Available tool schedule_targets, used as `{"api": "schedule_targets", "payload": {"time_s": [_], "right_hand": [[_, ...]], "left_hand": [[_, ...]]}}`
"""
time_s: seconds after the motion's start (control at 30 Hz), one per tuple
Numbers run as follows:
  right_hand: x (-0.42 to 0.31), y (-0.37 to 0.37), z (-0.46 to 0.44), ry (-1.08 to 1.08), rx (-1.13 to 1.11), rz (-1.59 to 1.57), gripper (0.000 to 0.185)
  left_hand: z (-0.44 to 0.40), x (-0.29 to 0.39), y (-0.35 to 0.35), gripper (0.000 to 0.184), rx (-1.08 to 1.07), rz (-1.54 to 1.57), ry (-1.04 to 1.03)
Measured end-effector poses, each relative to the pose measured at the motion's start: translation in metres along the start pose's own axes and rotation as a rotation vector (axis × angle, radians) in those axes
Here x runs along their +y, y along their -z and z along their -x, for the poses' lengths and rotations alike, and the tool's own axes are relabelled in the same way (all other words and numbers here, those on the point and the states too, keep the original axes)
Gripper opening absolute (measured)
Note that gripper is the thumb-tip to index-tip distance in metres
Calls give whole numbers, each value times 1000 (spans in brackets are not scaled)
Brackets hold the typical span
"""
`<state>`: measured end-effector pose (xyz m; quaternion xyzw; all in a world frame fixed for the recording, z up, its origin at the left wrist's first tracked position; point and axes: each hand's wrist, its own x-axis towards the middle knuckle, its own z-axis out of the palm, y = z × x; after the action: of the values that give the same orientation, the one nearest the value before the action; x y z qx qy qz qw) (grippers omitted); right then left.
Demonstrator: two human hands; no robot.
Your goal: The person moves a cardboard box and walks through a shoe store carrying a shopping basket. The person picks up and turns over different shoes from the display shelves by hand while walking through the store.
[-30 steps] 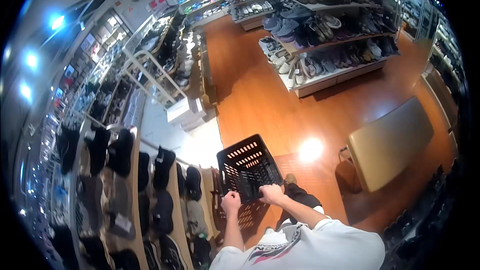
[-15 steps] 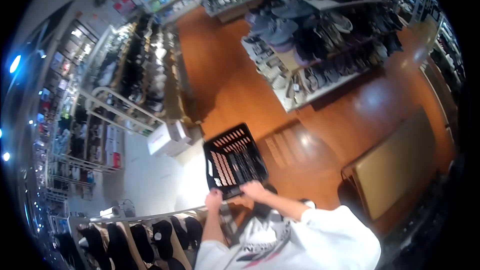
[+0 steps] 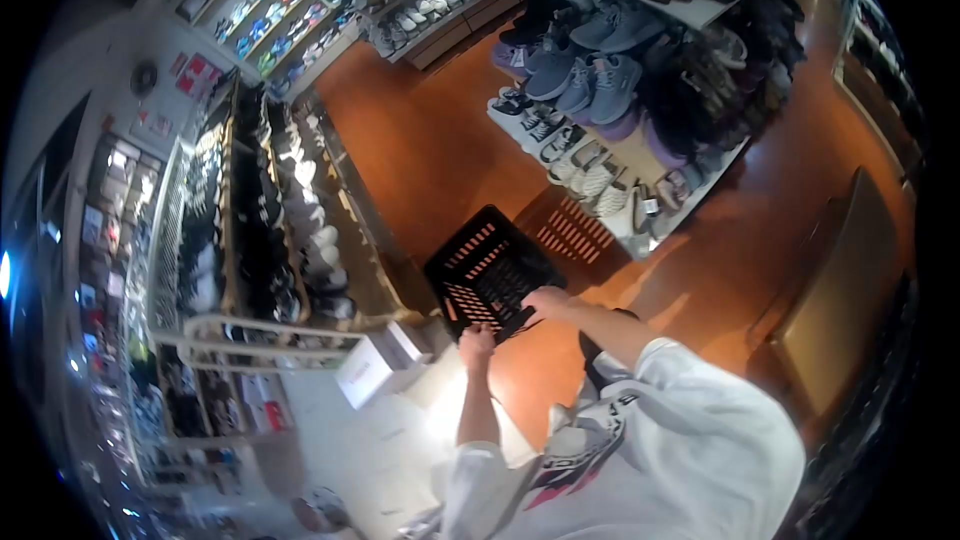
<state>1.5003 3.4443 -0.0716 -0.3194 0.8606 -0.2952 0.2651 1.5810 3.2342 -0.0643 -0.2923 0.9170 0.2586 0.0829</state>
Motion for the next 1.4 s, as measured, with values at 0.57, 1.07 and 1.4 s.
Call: {"api": "schedule_targets", "payload": {"time_s": [0.57,1.07,1.4], "right_hand": [[19,166,-392,-45,16,-127,30],[76,319,-663,-290,485,-166,34],[197,504,-780,-516,463,-221,31]], "left_hand": [[-410,91,125,37,-124,-123,-101],[-815,247,163,36,-272,-280,-514],[-1011,470,139,34,-387,-201,-767]]}}
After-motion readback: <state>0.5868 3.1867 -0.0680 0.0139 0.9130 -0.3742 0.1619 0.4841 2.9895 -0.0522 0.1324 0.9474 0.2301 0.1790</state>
